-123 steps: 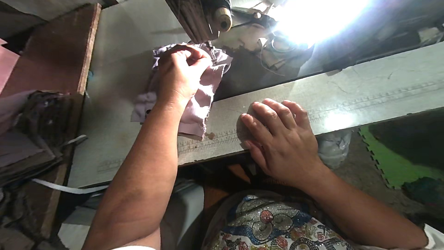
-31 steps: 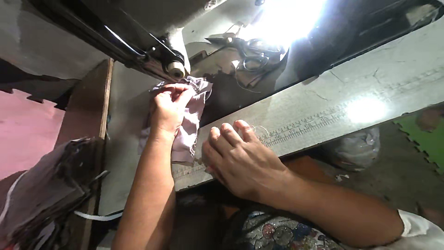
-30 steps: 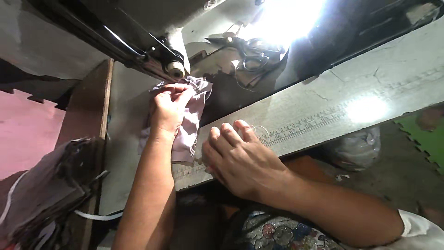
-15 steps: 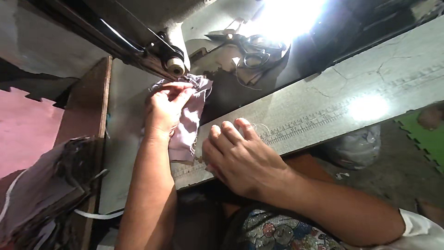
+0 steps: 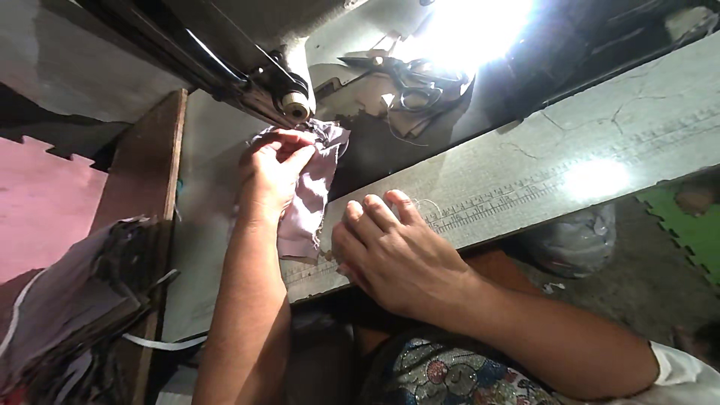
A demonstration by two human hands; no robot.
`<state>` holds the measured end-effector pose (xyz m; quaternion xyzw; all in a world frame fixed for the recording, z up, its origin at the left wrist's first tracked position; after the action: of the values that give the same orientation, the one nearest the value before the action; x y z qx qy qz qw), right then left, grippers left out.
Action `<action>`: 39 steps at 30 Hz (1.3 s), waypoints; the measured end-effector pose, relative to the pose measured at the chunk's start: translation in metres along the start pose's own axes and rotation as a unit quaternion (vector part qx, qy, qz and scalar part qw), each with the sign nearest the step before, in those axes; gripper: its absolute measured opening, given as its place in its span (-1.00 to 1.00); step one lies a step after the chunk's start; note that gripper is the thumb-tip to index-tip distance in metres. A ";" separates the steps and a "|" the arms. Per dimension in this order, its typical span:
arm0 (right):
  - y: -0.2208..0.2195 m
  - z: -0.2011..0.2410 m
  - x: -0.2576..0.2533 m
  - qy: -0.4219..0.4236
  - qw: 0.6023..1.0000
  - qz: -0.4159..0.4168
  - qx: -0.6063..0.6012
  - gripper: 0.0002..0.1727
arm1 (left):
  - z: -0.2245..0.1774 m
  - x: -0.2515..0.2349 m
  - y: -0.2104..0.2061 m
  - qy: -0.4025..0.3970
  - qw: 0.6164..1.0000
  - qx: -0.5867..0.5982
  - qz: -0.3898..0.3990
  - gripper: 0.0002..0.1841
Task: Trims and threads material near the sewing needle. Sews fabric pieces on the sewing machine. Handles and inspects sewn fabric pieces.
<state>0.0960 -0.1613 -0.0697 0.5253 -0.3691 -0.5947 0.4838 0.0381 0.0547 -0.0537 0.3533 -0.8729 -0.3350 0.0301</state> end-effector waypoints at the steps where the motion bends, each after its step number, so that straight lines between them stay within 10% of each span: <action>1: 0.000 0.000 0.000 -0.001 1.000 -0.002 -0.002 -0.53 | -0.001 0.000 -0.001 0.002 1.000 -0.003 0.000 -0.77; 39: 0.001 0.000 -0.001 -0.001 1.000 -0.002 0.010 -0.54 | -0.001 -0.005 -0.004 0.028 0.994 -0.096 -0.041 -0.87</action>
<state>0.0959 -0.1610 -0.0685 0.5300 -0.3744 -0.5929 0.4769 0.0446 0.0556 -0.0543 0.3937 -0.8202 -0.4084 0.0743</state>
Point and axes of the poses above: each hand's wrist, its own x-axis away from the middle knuckle, its own y-axis out of the back of the hand, z = x × y, the point moved 3 cm from there along -x, towards the middle knuckle, and after that the axes turned 8 degrees about z, right-handed, at the moved point
